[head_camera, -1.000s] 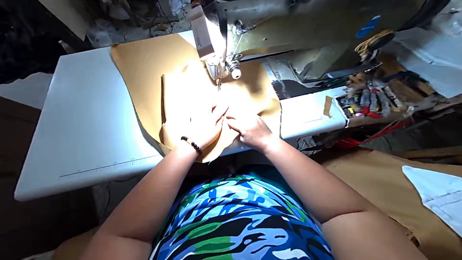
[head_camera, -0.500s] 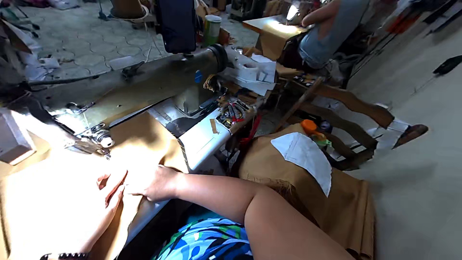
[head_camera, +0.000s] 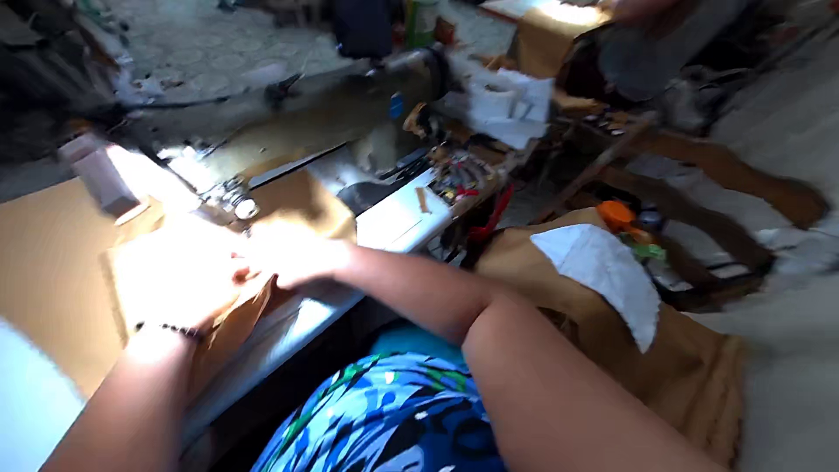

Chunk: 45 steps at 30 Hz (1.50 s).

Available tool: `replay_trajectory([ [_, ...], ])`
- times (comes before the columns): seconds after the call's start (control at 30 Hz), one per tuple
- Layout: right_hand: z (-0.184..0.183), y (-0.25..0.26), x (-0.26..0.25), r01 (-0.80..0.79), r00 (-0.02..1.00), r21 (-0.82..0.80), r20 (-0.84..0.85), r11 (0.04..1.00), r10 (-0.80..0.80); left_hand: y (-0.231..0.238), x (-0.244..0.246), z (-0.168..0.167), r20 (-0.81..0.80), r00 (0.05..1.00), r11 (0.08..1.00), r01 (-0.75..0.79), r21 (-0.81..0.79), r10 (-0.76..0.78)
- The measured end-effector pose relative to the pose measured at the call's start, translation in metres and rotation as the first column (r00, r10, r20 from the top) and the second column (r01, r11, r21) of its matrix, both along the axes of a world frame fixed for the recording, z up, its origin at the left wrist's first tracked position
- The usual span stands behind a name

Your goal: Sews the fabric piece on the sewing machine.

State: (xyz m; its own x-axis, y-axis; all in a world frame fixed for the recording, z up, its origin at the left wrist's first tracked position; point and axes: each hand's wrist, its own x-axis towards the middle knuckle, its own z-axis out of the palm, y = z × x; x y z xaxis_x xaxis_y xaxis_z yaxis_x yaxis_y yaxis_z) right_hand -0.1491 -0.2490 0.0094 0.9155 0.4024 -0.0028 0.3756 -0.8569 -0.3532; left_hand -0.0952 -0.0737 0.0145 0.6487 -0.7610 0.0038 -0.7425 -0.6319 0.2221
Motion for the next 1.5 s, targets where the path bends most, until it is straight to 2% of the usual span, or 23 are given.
replay_trajectory([
  [0.03,-0.006,-0.002,0.017,-0.029,1.000,-0.034,0.011,0.999,0.029,-0.003,-0.004,0.016,0.055,0.998,0.998,-0.023,0.056,0.020],
  [0.1,-0.008,-0.003,0.037,-0.088,0.995,-0.046,-0.057,0.995,0.085,-0.012,-0.014,0.042,0.007,0.988,0.970,-0.150,0.192,0.151],
  [0.13,-0.004,-0.005,0.041,-0.093,0.988,-0.010,-0.121,0.996,0.091,-0.015,-0.013,0.046,-0.038,0.979,0.946,-0.182,0.268,0.199],
  [0.17,0.000,-0.006,0.041,-0.097,0.980,0.016,-0.171,0.995,0.098,-0.013,-0.005,0.040,-0.020,0.983,0.943,-0.169,0.288,0.183],
  [0.23,0.007,-0.006,0.041,-0.124,0.971,-0.008,-0.209,0.992,0.120,-0.006,0.009,0.028,0.016,0.991,0.959,-0.132,0.250,0.132],
  [0.37,0.008,-0.011,0.038,-0.135,0.967,0.070,-0.209,0.988,0.147,0.002,0.022,0.012,-0.162,0.971,0.957,-0.128,0.261,0.174],
  [0.47,0.009,-0.014,0.035,-0.136,0.967,0.145,-0.196,0.980,0.163,0.004,0.023,0.008,-0.220,0.962,0.973,-0.115,0.199,0.159],
  [0.53,0.010,-0.013,0.033,-0.110,0.971,0.181,-0.189,0.977,0.145,0.003,0.023,0.008,-0.228,0.953,0.965,-0.149,0.215,0.198],
  [0.63,0.012,-0.013,0.032,-0.116,0.970,0.170,-0.192,0.979,0.148,0.005,0.027,0.000,-0.297,0.928,0.968,-0.177,0.178,0.225],
  [0.7,0.009,-0.014,0.034,-0.134,0.971,0.171,-0.175,0.976,0.164,0.010,0.037,-0.021,-0.239,0.956,0.982,-0.141,0.122,0.167],
  [0.77,0.007,-0.015,0.033,-0.139,0.971,0.165,-0.170,0.976,0.167,0.016,0.049,-0.048,-0.103,0.991,0.996,-0.086,0.034,0.089],
  [0.87,0.009,-0.014,0.031,-0.152,0.967,0.152,-0.183,0.977,0.179,0.009,0.033,-0.020,-0.218,0.972,0.996,-0.077,0.036,0.084],
  [0.97,0.006,-0.016,0.030,-0.136,0.971,0.198,-0.168,0.971,0.171,0.006,0.021,-0.008,-0.242,0.965,0.994,-0.103,0.019,0.105],
  [1.27,0.005,-0.016,0.025,-0.090,0.974,0.191,-0.185,0.977,0.126,0.004,0.008,-0.008,-0.235,0.965,0.992,-0.125,-0.013,0.119],
  [1.43,-0.002,-0.017,0.023,-0.185,0.979,0.226,-0.046,0.956,0.200,0.006,0.010,-0.017,-0.242,0.964,0.993,-0.116,-0.024,0.107],
  [1.5,-0.008,-0.012,0.011,-0.183,0.983,0.168,0.050,0.969,0.177,0.006,-0.002,-0.016,-0.230,0.971,0.995,-0.085,-0.051,0.071],
])
